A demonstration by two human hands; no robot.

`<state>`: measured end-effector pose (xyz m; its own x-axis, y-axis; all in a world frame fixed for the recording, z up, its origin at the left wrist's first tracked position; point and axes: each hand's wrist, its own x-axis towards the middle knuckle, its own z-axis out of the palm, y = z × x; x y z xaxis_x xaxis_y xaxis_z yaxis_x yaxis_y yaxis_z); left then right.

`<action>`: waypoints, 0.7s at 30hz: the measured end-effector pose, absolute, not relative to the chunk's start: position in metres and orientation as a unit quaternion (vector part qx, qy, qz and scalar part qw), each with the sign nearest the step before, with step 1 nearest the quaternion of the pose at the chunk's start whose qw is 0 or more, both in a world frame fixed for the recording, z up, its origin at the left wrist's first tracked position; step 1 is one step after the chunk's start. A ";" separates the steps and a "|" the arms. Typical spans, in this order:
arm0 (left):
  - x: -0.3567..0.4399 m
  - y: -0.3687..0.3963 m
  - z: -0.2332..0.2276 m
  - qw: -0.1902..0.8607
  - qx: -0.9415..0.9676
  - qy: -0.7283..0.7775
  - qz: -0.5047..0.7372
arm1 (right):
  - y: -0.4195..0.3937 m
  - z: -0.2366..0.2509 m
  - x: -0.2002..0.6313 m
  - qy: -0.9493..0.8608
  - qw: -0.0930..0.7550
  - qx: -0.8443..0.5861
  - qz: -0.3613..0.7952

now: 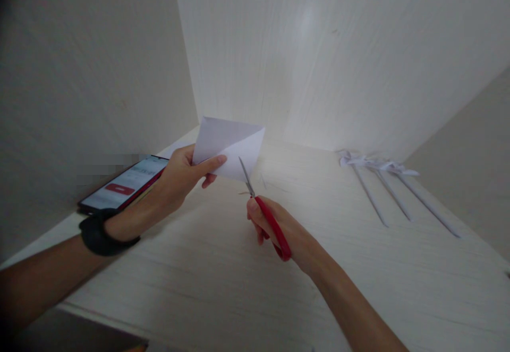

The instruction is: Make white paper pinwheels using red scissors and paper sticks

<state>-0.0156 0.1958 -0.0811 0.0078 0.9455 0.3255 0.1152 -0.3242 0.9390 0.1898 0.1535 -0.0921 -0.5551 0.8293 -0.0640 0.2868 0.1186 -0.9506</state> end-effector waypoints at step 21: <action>-0.015 0.191 -0.076 0.371 0.600 0.456 0.542 | 0.153 -0.093 0.189 -0.706 0.259 -0.411 0.515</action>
